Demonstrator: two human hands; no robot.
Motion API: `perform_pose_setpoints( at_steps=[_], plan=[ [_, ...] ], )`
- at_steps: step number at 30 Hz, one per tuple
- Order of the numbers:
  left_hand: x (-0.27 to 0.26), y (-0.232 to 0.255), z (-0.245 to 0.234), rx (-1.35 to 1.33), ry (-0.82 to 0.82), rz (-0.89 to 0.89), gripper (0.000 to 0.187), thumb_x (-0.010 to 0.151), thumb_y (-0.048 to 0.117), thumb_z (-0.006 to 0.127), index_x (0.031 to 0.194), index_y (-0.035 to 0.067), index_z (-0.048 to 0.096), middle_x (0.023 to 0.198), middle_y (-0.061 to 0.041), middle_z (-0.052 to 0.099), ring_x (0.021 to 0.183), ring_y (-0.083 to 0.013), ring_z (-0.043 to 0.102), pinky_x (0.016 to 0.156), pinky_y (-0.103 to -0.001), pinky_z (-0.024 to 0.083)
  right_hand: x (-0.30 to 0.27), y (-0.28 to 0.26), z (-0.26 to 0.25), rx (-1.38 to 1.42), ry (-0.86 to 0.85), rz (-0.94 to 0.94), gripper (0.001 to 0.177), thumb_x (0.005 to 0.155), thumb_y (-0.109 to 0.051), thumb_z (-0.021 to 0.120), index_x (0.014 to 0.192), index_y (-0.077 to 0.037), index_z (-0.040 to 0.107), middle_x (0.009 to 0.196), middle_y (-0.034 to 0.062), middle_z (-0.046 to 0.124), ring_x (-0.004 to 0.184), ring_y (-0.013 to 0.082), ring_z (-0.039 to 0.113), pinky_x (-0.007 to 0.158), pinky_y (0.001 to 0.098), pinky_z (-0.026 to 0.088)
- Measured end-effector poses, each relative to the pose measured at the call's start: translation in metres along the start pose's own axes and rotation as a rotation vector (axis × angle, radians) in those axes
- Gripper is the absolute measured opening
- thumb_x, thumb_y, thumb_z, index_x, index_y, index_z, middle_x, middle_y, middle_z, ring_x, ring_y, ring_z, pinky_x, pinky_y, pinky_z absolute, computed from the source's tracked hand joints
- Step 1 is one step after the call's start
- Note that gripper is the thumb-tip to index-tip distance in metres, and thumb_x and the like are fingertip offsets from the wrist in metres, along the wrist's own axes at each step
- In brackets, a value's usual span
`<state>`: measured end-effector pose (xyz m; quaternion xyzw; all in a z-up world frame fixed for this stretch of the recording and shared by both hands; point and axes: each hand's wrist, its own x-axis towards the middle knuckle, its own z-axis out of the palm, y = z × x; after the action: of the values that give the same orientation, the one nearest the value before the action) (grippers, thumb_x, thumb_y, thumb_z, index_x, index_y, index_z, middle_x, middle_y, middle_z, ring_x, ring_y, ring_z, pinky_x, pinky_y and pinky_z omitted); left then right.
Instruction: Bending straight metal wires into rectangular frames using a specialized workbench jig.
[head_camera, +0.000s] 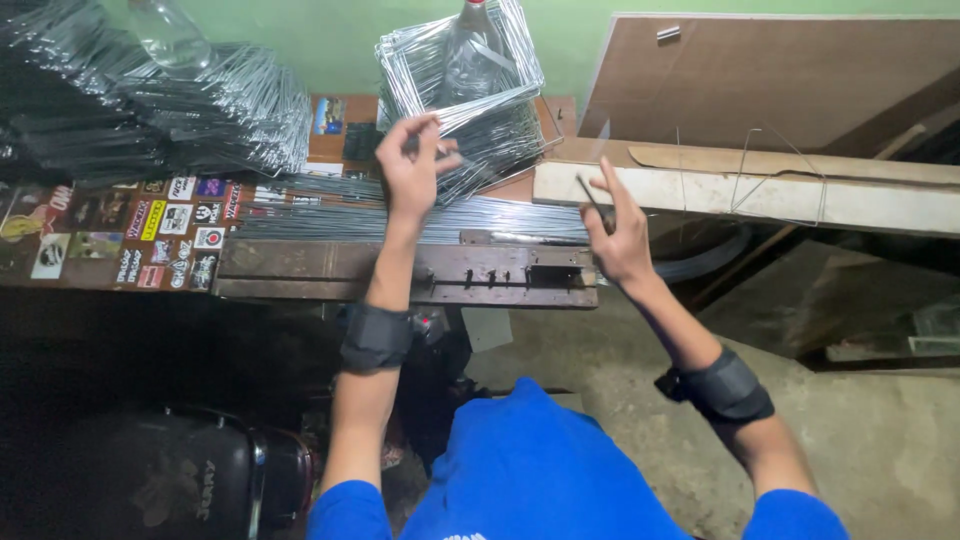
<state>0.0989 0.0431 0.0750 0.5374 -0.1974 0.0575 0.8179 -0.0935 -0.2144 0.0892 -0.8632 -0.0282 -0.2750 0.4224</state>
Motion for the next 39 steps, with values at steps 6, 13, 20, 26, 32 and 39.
perform_pose_setpoints(
  at_steps=[6,13,20,26,32,39],
  plan=[
    [0.064,0.006,0.022,-0.092,0.152,0.258,0.026,0.107,0.009,0.061,0.131,-0.001,0.061,0.122,-0.008,0.063,0.105,-0.0185,0.070,0.088,-0.034,0.067,0.040,-0.014,0.016,-0.069,0.005,-0.207,0.052,0.105,-0.017,0.065,0.154,-0.006,0.049,0.124,0.0169,0.072,0.111,0.0282,0.070,0.097,0.0417,0.055],
    [0.060,-0.054,-0.018,0.359,0.091,0.433,0.025,0.101,0.005,0.069,0.125,-0.003,0.066,0.126,-0.012,0.067,0.116,-0.0198,0.066,0.097,-0.032,0.057,0.026,-0.041,0.042,0.092,-0.177,0.065,0.051,0.095,-0.021,0.064,0.142,-0.006,0.053,0.123,0.0163,0.069,0.090,0.0274,0.070,0.069,0.0348,0.054],
    [0.028,-0.029,-0.031,0.371,0.157,0.164,0.016,0.097,0.006,0.072,0.110,-0.003,0.074,0.112,-0.009,0.068,0.099,-0.0139,0.070,0.085,-0.028,0.061,0.017,-0.026,0.051,0.020,-0.259,-0.048,0.039,0.098,-0.022,0.066,0.132,-0.005,0.062,0.118,0.0160,0.069,0.090,0.0275,0.069,0.075,0.0348,0.054],
    [0.041,-0.014,-0.026,0.328,0.133,0.151,0.024,0.094,0.000,0.069,0.118,-0.002,0.066,0.103,-0.006,0.069,0.093,-0.0111,0.067,0.081,-0.026,0.060,0.015,-0.026,0.059,0.026,-0.333,0.002,0.039,0.095,-0.022,0.067,0.129,-0.006,0.063,0.112,0.0136,0.069,0.081,0.0245,0.067,0.069,0.0333,0.053],
    [0.046,-0.029,-0.033,0.239,0.101,0.134,0.013,0.096,0.001,0.070,0.108,-0.004,0.070,0.101,-0.007,0.072,0.091,-0.0115,0.070,0.081,-0.026,0.062,0.003,-0.020,0.065,0.003,-0.300,-0.060,0.037,0.095,-0.022,0.070,0.127,-0.005,0.064,0.106,0.0136,0.069,0.082,0.0241,0.066,0.070,0.0331,0.051],
    [0.014,0.006,-0.026,0.391,0.130,0.083,0.020,0.097,0.005,0.071,0.115,-0.004,0.075,0.093,-0.007,0.078,0.079,-0.0107,0.074,0.073,-0.023,0.060,-0.006,-0.027,0.066,0.010,-0.335,0.098,0.038,0.092,-0.021,0.071,0.127,-0.007,0.065,0.108,0.0129,0.070,0.081,0.0253,0.068,0.070,0.0355,0.053]
  ],
)
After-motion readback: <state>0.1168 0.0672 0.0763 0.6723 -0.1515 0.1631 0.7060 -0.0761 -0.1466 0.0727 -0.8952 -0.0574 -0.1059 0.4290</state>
